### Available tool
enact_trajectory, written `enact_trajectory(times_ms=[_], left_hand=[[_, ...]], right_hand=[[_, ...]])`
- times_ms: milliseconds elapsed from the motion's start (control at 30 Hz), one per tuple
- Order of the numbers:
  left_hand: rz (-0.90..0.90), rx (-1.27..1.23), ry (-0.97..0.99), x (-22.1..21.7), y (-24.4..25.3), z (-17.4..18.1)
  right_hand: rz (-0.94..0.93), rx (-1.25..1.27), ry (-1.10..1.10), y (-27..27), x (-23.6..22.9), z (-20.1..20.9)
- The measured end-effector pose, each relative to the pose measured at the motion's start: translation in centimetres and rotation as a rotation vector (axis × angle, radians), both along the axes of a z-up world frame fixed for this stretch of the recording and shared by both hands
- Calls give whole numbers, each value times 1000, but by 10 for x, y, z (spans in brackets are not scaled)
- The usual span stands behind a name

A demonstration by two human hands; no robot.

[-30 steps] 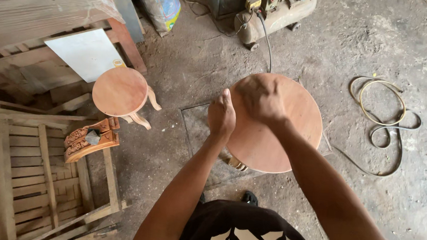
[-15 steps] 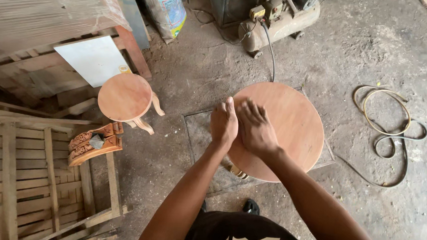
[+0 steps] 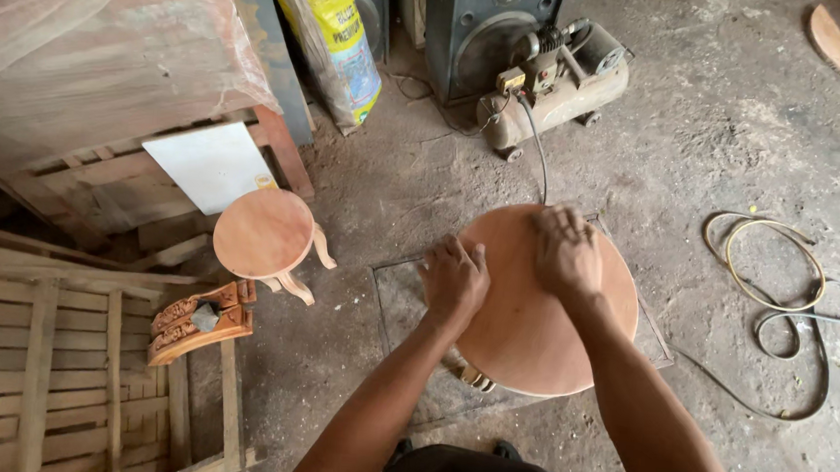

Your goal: The person sands a wooden stool frame and then a round wooden stool seat using a sanding block. The person holds the stool frame with one hand and sands the legs and curved supports with the other. The person then places the seat on the stool and sands the top surface.

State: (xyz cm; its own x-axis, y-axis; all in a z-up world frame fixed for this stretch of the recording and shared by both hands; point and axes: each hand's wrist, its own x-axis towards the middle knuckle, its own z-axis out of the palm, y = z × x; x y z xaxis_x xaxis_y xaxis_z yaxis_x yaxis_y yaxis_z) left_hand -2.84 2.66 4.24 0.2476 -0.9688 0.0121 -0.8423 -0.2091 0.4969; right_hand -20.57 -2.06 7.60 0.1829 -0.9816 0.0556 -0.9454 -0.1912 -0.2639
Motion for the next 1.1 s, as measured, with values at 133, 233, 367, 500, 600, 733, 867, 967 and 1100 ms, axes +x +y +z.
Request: enact_trajectory(times_ms=[133,233,367,500,600,733,867,967,1100], left_hand=[[-66,-199,-273,-1,-6,-12],[-67,-264,-367,-8,-7,-13],[-122,-130,-266,-7,-3,-6],[-140,-56,-231,-6,-6,4],[-156,-10,-281,-6,-6,0],[-173,-38,-325,-7,-4,-1],[-178,-34,-305,0,-8,2],[-171,-85,-306,-7,-7,-3],[-169,-145,-329,-2,-7,-7]], right_hand=[[162,-287,-6,65,15,-11],[271,-340,31,64,3,-7],[98,-135,92,27,-4,-8],[138,-294,187,63,-1,-14],[165,-226,189,92,-2,-15],[16,-104,126,31,-10,-5],[38,-123,193,73,7,-25],[-58,-100,133,41,-3,-35],[-175,-97,29,-13,-8,-30]])
